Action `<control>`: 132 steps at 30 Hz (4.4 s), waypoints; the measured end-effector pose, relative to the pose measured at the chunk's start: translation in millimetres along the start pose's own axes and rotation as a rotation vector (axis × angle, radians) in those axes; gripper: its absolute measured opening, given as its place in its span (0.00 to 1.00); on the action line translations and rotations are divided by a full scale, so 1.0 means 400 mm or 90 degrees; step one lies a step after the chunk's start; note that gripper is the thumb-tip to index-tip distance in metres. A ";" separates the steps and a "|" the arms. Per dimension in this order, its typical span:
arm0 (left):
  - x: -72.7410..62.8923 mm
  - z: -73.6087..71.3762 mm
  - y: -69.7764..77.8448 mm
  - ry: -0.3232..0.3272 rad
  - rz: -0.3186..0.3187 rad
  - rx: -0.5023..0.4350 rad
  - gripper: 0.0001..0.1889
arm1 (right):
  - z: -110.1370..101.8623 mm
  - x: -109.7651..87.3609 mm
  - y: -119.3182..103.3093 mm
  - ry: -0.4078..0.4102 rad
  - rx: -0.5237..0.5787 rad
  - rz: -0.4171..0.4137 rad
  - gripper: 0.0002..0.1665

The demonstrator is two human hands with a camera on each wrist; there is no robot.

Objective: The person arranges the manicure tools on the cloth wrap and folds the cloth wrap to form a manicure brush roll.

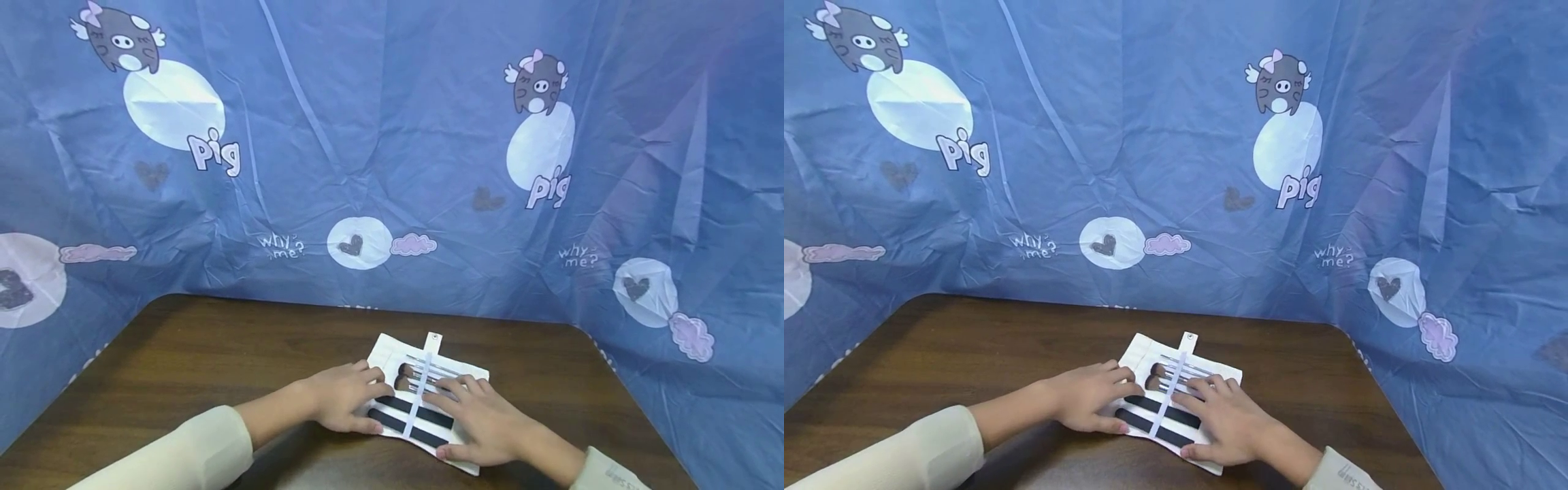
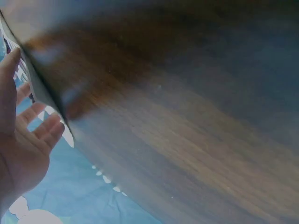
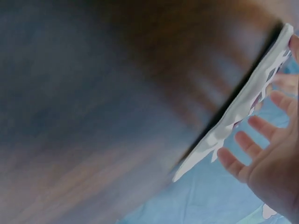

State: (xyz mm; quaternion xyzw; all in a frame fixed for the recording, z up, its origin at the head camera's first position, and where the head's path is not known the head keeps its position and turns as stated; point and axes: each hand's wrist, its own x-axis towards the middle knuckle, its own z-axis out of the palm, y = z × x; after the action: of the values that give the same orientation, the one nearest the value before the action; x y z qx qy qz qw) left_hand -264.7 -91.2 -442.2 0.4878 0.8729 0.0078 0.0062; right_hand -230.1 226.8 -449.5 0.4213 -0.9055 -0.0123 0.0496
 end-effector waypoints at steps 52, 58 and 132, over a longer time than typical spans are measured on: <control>-0.214 -0.007 0.071 0.027 0.021 0.007 0.39 | -0.013 -0.011 -0.088 -0.031 0.039 -0.085 0.44; -0.218 -0.011 0.079 0.028 0.017 0.014 0.38 | -0.012 -0.018 -0.087 0.001 -0.014 -0.139 0.42; -0.209 0.000 -0.052 0.068 -0.375 -0.863 0.05 | -0.007 0.071 -0.005 0.006 0.774 0.365 0.09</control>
State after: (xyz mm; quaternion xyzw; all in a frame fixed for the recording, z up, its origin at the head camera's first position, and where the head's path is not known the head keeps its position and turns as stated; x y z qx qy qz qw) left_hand -238.6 -173.3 -442.2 0.1217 0.7705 0.5666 0.2653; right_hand -246.4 203.9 -444.7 0.1174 -0.8272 0.5152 -0.1913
